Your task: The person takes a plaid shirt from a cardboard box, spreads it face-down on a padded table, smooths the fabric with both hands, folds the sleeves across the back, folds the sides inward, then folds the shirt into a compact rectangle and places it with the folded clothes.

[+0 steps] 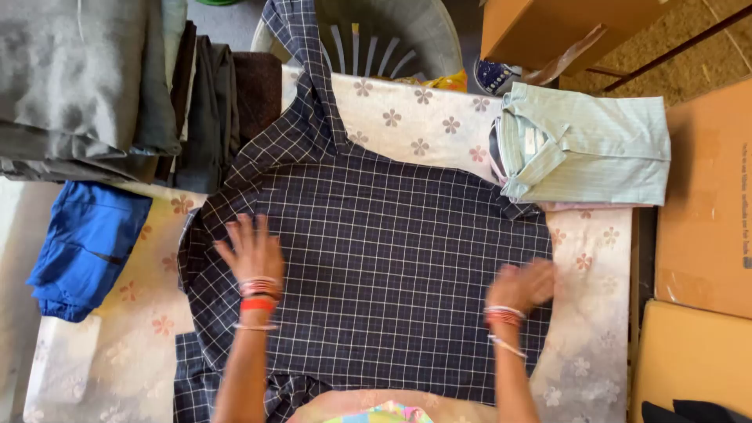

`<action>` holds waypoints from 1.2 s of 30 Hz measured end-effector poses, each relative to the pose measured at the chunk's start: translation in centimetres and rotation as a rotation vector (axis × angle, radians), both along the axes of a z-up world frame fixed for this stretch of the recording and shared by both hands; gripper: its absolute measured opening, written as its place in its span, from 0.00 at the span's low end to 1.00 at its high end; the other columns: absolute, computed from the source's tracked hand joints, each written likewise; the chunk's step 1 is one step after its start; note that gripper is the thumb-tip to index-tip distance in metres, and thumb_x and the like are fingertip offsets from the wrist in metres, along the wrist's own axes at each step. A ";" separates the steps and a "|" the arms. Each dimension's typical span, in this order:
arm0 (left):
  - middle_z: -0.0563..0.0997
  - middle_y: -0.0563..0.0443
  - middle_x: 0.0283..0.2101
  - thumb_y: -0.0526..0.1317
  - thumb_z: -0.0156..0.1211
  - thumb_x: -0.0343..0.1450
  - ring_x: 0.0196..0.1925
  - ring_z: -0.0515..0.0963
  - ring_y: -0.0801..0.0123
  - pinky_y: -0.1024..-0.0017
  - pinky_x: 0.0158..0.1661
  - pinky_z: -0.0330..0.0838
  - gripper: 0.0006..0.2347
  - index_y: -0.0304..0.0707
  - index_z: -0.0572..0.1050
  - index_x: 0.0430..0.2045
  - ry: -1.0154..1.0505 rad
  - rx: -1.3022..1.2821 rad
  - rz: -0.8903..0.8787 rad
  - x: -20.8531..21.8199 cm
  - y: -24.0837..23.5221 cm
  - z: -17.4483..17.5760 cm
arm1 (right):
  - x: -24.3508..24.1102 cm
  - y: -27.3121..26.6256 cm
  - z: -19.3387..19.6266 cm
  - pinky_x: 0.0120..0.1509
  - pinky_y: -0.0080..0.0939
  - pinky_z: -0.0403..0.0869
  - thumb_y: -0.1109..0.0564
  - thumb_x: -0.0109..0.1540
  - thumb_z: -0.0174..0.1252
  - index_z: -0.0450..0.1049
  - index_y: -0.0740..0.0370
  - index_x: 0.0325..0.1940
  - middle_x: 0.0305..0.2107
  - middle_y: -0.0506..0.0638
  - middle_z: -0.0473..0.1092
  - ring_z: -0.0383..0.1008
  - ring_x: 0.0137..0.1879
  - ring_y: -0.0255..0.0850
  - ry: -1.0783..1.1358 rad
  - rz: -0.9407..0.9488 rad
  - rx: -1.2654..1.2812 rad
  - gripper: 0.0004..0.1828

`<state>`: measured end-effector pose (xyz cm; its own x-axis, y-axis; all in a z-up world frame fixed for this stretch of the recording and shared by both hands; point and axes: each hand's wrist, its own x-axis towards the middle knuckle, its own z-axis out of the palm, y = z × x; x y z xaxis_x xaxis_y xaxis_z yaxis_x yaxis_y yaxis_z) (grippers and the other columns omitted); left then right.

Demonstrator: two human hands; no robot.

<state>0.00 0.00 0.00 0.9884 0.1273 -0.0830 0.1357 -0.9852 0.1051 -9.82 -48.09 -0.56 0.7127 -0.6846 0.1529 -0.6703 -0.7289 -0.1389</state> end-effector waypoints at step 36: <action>0.52 0.30 0.77 0.55 0.59 0.75 0.78 0.50 0.42 0.45 0.73 0.44 0.35 0.30 0.57 0.73 -0.337 -0.005 0.584 -30.5 15.7 -1.8 | -21.8 0.6 -1.1 0.83 0.75 0.39 0.37 0.75 0.40 0.37 0.55 0.87 0.81 0.64 0.34 0.35 0.86 0.62 0.189 -0.062 0.249 0.41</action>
<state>-30.54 15.68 -1.80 0.7292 0.6493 0.2159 0.6051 -0.7592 0.2395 -31.61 -47.45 -1.65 0.6680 -0.7276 -0.1561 -0.7436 -0.6448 -0.1769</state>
